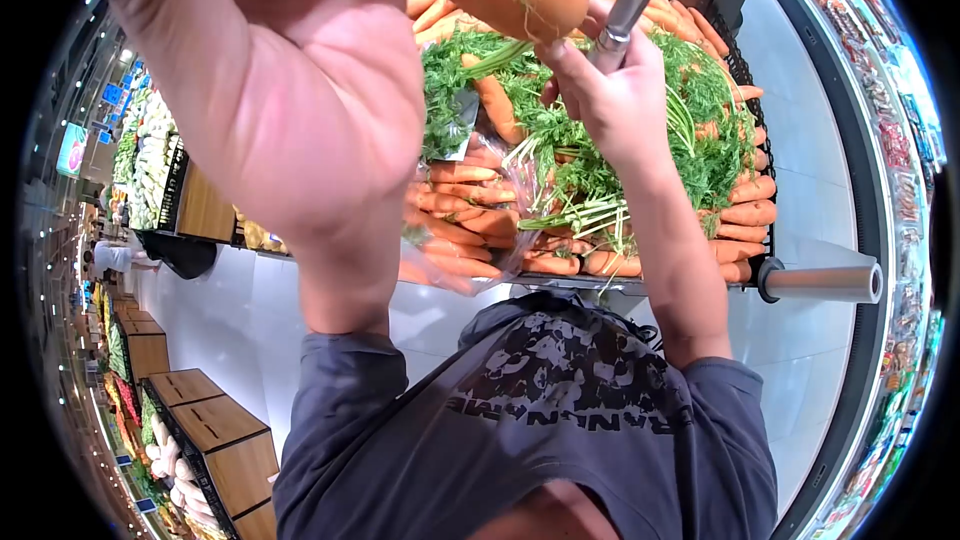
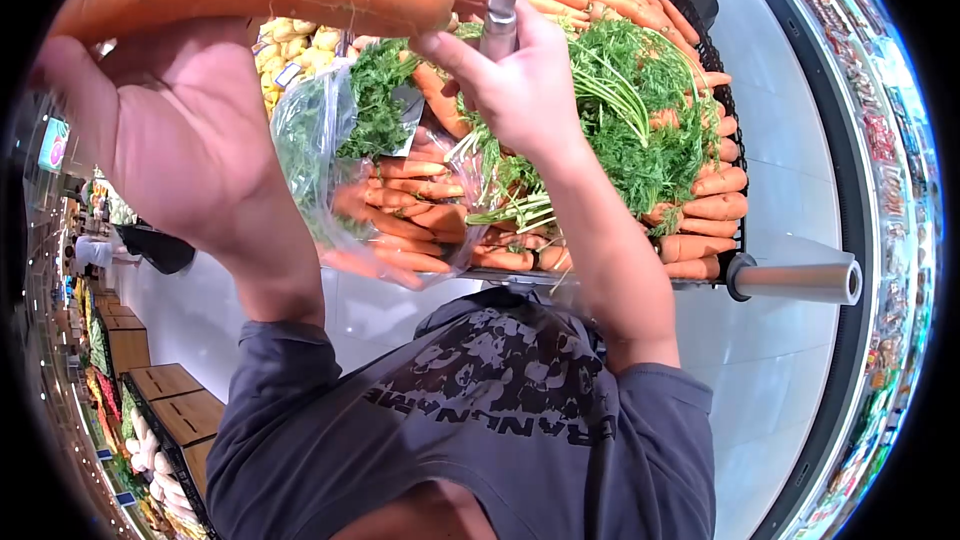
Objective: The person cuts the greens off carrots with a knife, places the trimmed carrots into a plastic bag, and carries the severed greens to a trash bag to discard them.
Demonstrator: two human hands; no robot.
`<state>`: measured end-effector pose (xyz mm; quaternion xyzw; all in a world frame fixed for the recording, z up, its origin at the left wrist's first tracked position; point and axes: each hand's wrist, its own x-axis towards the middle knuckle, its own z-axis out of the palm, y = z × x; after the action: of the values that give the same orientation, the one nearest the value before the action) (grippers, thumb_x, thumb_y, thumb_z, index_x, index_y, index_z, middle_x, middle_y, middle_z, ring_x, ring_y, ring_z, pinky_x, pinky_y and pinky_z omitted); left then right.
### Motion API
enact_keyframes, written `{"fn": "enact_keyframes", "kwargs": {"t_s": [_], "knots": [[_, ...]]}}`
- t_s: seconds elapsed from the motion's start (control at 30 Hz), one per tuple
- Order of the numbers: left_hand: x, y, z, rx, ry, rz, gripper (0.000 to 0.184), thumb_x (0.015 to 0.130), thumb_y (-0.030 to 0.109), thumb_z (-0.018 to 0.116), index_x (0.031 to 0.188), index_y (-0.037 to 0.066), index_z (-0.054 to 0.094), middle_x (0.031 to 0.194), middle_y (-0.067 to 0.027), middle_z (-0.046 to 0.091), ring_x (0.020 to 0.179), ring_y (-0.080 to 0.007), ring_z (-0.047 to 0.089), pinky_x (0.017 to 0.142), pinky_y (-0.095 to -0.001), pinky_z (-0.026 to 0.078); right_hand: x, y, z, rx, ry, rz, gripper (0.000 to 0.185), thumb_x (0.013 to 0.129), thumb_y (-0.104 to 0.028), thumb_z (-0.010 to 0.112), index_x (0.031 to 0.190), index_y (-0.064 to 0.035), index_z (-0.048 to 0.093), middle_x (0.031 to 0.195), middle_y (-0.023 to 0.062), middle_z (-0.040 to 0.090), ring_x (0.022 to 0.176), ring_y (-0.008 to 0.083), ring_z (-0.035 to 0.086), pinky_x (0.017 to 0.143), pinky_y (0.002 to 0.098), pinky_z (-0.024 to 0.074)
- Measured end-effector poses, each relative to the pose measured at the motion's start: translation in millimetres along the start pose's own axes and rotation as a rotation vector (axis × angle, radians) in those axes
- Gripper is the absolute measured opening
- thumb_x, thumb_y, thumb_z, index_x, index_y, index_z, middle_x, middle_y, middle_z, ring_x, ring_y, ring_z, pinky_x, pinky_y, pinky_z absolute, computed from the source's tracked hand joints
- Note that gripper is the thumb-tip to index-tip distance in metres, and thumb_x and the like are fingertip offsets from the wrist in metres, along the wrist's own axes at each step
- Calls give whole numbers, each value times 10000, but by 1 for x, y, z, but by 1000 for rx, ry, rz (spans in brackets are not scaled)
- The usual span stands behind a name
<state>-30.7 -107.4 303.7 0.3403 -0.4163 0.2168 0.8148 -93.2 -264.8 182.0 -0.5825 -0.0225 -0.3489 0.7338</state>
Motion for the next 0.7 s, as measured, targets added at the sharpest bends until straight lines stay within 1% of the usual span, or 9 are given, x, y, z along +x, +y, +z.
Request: {"fn": "enact_keyframes", "kwargs": {"t_s": [0.13, 0.17, 0.27, 0.33, 0.4, 0.47, 0.53, 0.6, 0.7], "knots": [[17, -7, -1, 2, -4, 48, 296, 1041, 325, 614, 1235, 106, 568, 1147, -84, 637, 1131, -282, 623, 1088, -642, 466, 17, -7, -4, -30, -46, 17, 515, 872, -232, 857, 1287, -10, 648, 749, -11, 655, 553, 47, 577, 494, 210, 455], [20, -11, -12, -54, -5, 25, 275, 1060, 172, 584, 1285, 45, 490, 1199, -140, 602, 1141, -298, 628, 1089, -617, 502, 18, -9, -5, -55, -54, 61, 494, 874, -224, 854, 1270, -8, 650, 755, -9, 657, 551, 47, 573, 492, 209, 452], [4, -26, -41, 389, -2, 76, 530, 1007, 5, 620, 1422, -13, 291, 1335, -205, 486, 1213, -334, 617, 1127, -470, 512, 16, -6, -10, -143, -100, 171, 438, 890, -186, 836, 1237, 7, 652, 785, 1, 666, 560, 48, 575, 498, 206, 459], [-25, -36, -61, 613, 31, 89, 640, 1002, 10, 631, 1493, -11, 221, 1383, -207, 458, 1289, -361, 569, 1145, -447, 473, 12, 8, -16, -103, -130, 221, 419, 897, -185, 826, 1233, 6, 664, 782, -3, 667, 575, 48, 582, 507, 208, 465], [-64, -44, -93, 649, 13, -23, 636, 995, 16, 642, 1521, -27, 286, 1514, -229, 324, 1374, -384, 490, 1149, -425, 438, 8, 22, -27, -200, -193, 254, 315, 927, -203, 789, 1174, -21, 718, 771, -15, 674, 584, 40, 572, 512, 214, 459], [-106, -37, -129, 790, -105, -326, 559, 981, 4, 648, 1494, -16, 426, 1605, -230, 143, 1462, -392, 378, 1168, -429, 398, 2, 27, -37, -318, -317, 327, 287, 930, -224, 788, 1155, -52, 738, 726, -26, 655, 568, 32, 542, 505, 215, 428], [-151, -28, -155, 940, -260, -431, 563, 944, 31, 701, 1475, 35, 514, 1648, -225, -41, 1507, -391, 298, 1187, -449, 365, -3, 31, -42, -448, -380, 417, 277, 918, -239, 801, 1151, -95, 756, 682, -55, 579, 575, 35, 498, 519, 245, 391], [-182, -6, -148, 1256, -310, -641, 683, 899, 63, 756, 1524, 114, 485, 1670, -242, -113, 1533, -394, 239, 1207, -470, 328, -4, 38, -50, -589, -520, 291, 285, 903, -224, 813, 1148, -91, 757, 690, -42, 570, 620, 45, 514, 549, 267, 404], [-210, 4, -140, 1294, -256, -592, 779, 865, 96, 795, 1560, 166, 450, 1676, -267, -164, 1547, -393, 209, 1206, -466, 328, 0, 39, -49, -591, -663, 179, 277, 890, -199, 814, 1127, -67, 758, 739, 10, 665, 637, 81, 514, 589, 277, 423]]}}
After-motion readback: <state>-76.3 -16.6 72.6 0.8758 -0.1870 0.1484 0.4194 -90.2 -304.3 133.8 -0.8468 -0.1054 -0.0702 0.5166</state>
